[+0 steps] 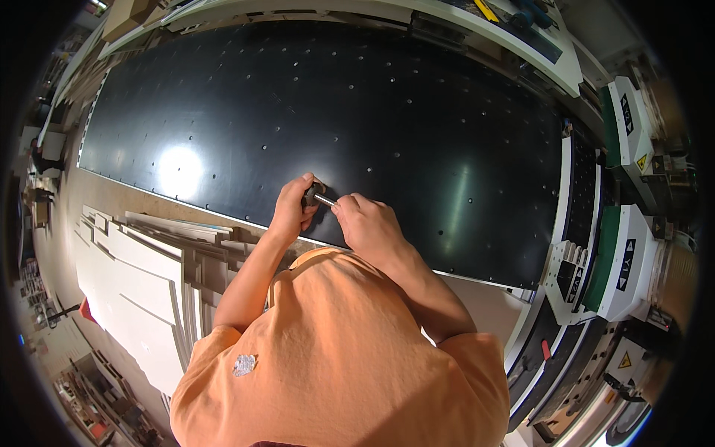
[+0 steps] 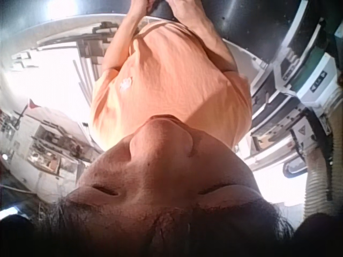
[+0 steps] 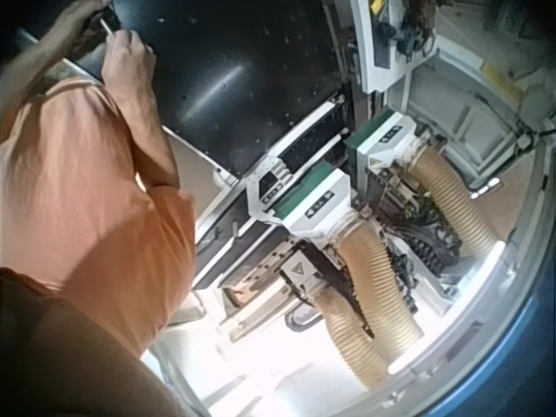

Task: The person scans barcodes on white panels using a handheld scanner, places them on a machine, and stacks them. The person also uses a wrench to adjust a part of the machine.

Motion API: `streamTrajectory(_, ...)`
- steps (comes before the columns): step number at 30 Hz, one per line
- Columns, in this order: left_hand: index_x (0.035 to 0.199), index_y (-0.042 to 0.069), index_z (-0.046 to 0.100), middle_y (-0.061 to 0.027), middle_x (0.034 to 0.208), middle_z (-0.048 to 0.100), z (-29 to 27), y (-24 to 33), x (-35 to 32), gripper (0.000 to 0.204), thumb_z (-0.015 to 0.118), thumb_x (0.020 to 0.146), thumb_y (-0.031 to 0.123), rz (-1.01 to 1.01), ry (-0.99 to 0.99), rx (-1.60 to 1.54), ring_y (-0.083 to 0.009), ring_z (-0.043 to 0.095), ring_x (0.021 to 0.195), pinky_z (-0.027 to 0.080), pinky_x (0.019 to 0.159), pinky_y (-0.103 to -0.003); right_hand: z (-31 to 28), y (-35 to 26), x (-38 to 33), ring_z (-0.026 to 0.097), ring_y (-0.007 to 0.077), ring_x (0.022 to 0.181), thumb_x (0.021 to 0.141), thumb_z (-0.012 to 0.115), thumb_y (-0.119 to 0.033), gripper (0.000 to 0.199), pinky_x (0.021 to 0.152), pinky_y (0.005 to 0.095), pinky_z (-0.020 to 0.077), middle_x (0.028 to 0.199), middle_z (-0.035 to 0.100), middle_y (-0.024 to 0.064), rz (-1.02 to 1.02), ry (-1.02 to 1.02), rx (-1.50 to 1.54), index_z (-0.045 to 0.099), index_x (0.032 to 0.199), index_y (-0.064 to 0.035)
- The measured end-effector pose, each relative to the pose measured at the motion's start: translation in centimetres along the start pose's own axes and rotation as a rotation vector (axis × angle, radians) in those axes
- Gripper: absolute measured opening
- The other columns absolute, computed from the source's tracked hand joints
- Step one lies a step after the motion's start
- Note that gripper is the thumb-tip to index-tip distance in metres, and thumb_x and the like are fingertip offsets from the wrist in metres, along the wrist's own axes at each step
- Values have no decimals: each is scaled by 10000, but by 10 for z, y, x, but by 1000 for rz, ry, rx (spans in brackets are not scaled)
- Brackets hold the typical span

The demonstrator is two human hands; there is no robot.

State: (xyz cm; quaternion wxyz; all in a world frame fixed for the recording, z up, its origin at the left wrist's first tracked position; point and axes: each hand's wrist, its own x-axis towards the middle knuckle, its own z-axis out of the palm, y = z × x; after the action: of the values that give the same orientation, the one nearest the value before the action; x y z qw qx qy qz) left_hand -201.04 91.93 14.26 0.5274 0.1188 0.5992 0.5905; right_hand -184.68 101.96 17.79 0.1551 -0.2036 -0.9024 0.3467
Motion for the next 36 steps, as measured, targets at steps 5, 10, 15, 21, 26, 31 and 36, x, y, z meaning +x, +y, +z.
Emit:
streamTrajectory(5, 845, 71, 561, 15, 608, 453, -1, 6, -13, 369, 528, 995, 406, 28, 54, 93, -76, 373, 456, 306, 419, -251, -4, -11, -1, 642, 382, 651, 954, 613, -100, 118, 563, 460, 525, 775, 634, 157, -43, -39, -55, 602, 883, -6)
streamTrajectory(10, 870, 66, 573, 23, 694, 479, 7, 13, -26, 323, 551, 1003, 359, 82, 92, 153, -52, 423, 597, 355, 528, -236, -12, -19, 8, 665, 364, 642, 984, 581, -145, 212, 562, 444, 545, 741, 632, 170, -125, -113, -93, 586, 842, 11)
streamTrajectory(15, 878, 66, 568, 33, 704, 467, 14, 15, -32, 324, 543, 1014, 359, 61, 159, 17, -52, 424, 624, 352, 544, -234, -15, -21, 21, 634, 378, 646, 957, 601, -113, 191, 549, 447, 507, 740, 605, 164, -143, -107, -28, 566, 814, 10)
streamTrajectory(21, 886, 79, 562, 32, 683, 472, 22, 9, -34, 329, 509, 1034, 367, 117, 132, -17, -50, 393, 550, 333, 492, -223, -19, -21, 33, 669, 380, 675, 978, 583, -161, 241, 593, 455, 540, 754, 652, 186, -178, -232, -93, 615, 834, 29)
streamTrajectory(26, 909, 92, 565, -7, 666, 512, 24, 15, -41, 443, 442, 1042, 495, 12, 111, -255, -52, 286, 411, 239, 357, -227, -25, -22, 39, 697, 269, 781, 908, 697, -97, 195, 663, 354, 565, 928, 675, 157, -93, 36, 157, 646, 1057, 18)
streamTrajectory(31, 1012, 86, 603, -24, 718, 603, 23, 31, -54, 471, 412, 1060, 513, -93, -19, -463, -25, 252, 406, 169, 357, -204, -12, -20, 33, 679, 175, 851, 894, 753, -80, 293, 697, 265, 567, 1002, 665, 102, 67, 167, 828, 652, 1137, 49)
streamTrajectory(36, 1043, 27, 604, -126, 823, 709, 34, 39, -69, 548, 342, 1078, 507, -50, -123, -370, -26, 252, 396, 188, 342, -199, 1, -19, 28, 610, 79, 789, 974, 644, -39, 120, 647, 194, 485, 1047, 641, 94, 47, 227, 1013, 669, 1026, 66)
